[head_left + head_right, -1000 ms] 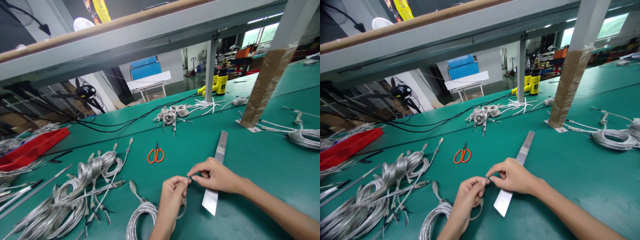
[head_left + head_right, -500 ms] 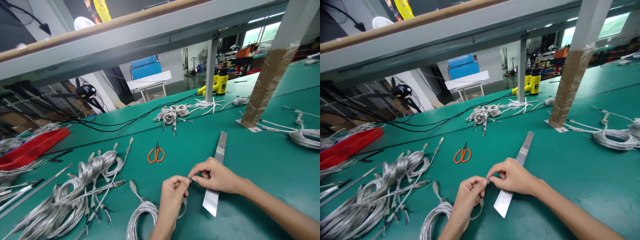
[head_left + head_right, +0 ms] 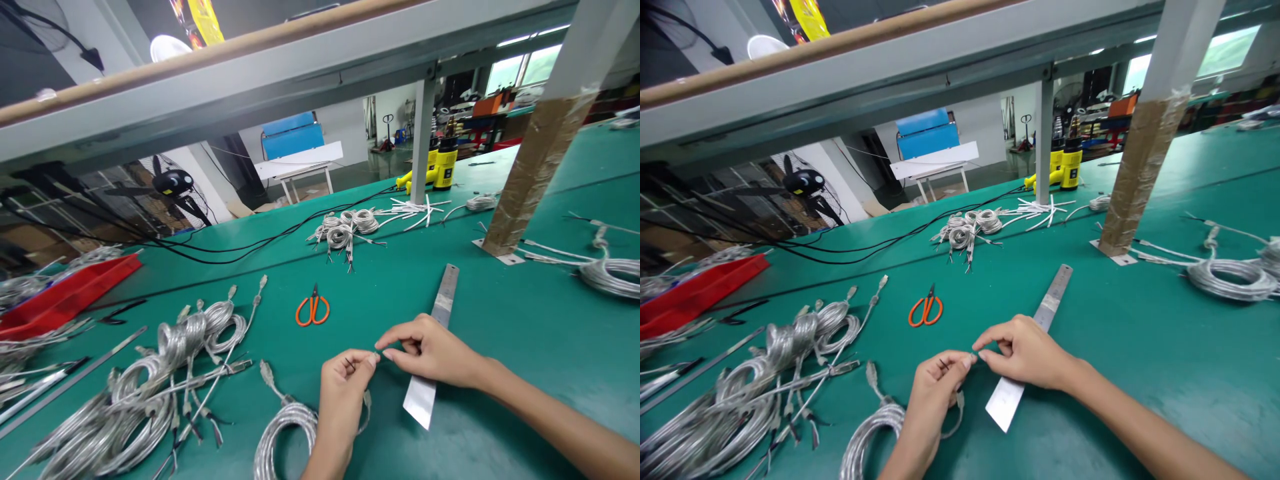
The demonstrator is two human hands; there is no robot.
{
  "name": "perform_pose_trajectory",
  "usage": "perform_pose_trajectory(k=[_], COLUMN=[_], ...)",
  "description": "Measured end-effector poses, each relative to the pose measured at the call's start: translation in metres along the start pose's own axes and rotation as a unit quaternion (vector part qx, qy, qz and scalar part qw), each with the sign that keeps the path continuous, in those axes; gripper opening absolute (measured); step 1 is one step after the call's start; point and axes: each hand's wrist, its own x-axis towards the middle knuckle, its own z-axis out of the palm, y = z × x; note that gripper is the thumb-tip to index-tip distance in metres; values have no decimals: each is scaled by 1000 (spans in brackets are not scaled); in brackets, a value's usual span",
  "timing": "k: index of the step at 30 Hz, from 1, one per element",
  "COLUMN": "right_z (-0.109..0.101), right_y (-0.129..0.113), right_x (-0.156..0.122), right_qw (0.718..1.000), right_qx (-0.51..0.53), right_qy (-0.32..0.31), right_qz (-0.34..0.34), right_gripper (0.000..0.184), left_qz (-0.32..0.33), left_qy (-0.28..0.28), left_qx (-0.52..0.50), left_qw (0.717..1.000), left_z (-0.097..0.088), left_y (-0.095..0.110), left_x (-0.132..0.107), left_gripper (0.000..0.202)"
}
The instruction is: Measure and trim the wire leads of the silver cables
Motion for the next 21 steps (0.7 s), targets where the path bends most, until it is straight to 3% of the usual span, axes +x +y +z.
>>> perform_pose_trajectory(k=[14, 21], right_z=[4, 3], right_y=[-1, 1], right_x=[-1, -2], right_qw=[999, 1000], right_qx=[40, -10], right_qy=[-17, -3], right_qz=[-16, -18], right_gripper=[25, 29], left_qz=[14, 39], left_qy=[-11, 4], left_qx=[-1, 16], left_qw=[1000, 999], left_z=[1, 1], left_y=[4, 5], left_x=[-4, -2], left_gripper=[18, 19])
